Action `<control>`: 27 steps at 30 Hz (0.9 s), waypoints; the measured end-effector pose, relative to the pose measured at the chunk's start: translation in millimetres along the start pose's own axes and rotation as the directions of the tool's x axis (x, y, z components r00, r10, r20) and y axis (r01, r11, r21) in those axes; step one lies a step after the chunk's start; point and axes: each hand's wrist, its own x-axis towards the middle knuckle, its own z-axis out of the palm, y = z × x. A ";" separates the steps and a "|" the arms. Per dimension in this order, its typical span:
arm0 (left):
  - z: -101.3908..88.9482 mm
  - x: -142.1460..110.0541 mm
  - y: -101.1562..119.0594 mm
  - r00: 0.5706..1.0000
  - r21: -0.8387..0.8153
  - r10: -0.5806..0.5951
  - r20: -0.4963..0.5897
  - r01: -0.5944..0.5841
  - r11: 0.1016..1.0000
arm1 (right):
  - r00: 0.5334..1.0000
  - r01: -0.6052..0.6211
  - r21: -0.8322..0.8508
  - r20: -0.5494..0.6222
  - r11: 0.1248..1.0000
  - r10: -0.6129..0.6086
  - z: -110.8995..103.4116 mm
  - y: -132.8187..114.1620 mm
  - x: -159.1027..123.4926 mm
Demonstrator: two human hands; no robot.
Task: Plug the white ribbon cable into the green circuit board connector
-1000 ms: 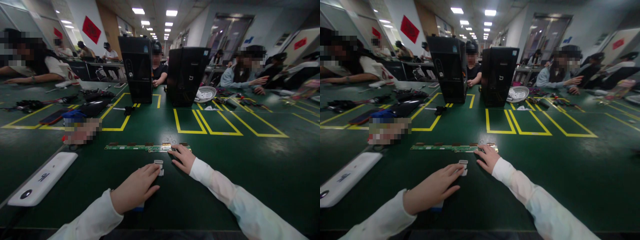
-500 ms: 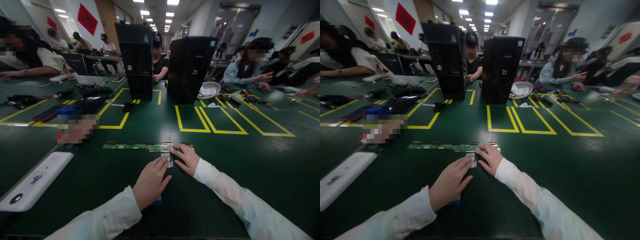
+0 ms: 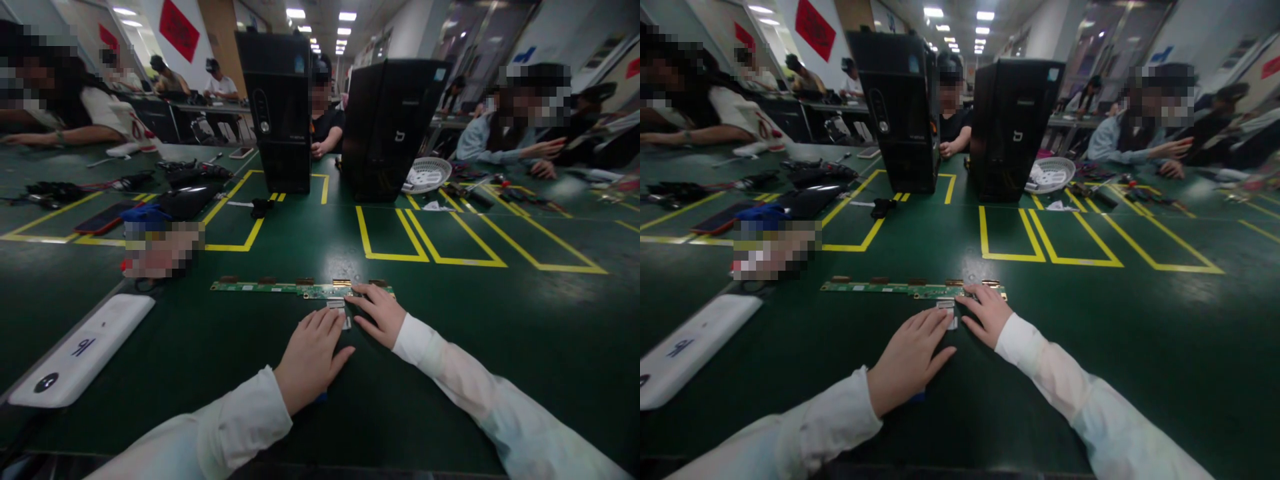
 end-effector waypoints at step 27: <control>4.8 -0.5 -0.9 0.999 0.009 -0.042 -0.022 0.042 0.999 | 1.000 0.014 -0.003 -0.022 1.000 -0.014 -1.5 0.3 0.6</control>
